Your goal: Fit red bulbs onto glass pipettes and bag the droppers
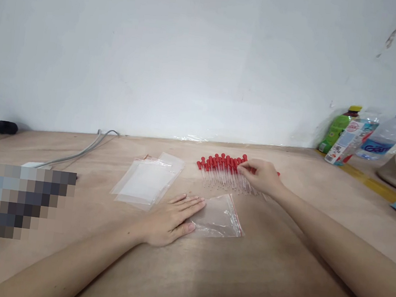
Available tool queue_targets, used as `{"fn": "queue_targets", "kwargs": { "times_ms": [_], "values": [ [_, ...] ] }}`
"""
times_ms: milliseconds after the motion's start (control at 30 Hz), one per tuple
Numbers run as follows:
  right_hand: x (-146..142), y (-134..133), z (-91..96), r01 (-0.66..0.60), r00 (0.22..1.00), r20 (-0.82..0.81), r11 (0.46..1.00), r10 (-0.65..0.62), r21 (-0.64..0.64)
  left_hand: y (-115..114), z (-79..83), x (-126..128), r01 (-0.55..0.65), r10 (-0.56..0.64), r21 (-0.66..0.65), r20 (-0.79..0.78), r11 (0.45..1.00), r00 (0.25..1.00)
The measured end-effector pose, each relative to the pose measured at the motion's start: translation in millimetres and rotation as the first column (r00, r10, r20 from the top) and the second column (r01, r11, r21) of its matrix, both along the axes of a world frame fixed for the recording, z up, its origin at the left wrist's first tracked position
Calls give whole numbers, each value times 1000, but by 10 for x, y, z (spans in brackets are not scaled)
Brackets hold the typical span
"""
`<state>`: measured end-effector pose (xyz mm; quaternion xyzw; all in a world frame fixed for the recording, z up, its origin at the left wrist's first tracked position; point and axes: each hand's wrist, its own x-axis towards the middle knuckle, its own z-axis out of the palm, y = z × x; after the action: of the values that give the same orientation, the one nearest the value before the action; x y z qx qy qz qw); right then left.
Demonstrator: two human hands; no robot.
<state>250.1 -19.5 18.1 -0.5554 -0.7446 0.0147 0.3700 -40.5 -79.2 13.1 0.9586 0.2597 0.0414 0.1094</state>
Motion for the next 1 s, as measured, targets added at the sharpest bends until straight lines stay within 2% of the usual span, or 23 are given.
{"fn": "queue_targets", "kwargs": {
  "times_ms": [100,200,300,433,500,600,700,767,800,867,1000],
  "values": [
    [-204,316,52,213,965,152,977,-214,24,4,-12,-2,0,0,-1,6,1000,1000],
    [-431,586,89,324,930,180,946,-321,14,5,-35,-11,9,-9,-2,6,1000,1000],
    [-566,796,72,371,916,195,924,-349,-90,-5,-59,-30,-32,31,7,36,999,999],
    [-592,939,45,386,922,103,905,-373,-177,-26,-62,-45,-73,74,-26,68,997,995],
    [-562,945,83,383,921,16,902,-388,-199,-32,-54,-42,-75,78,-50,66,996,995],
    [-464,857,192,312,928,-150,931,-341,-187,-38,-40,-29,-74,77,-49,79,996,994],
    [-297,620,245,224,918,-306,967,-250,-120,-45,-29,-12,-83,81,23,83,996,993],
    [-163,385,184,190,890,-405,977,-211,-92,-47,-26,-3,-100,96,74,64,992,993],
    [-98,253,122,127,824,-547,989,-144,-70,-47,-26,0,-107,102,87,59,991,993],
    [10,-10,-42,23,692,-716,994,-92,-106,-44,-32,1,-112,107,80,64,990,992],
    [52,-424,-328,-99,407,-902,974,-146,-203,-28,-55,-7,-118,113,49,94,992,989]
  ]
}}
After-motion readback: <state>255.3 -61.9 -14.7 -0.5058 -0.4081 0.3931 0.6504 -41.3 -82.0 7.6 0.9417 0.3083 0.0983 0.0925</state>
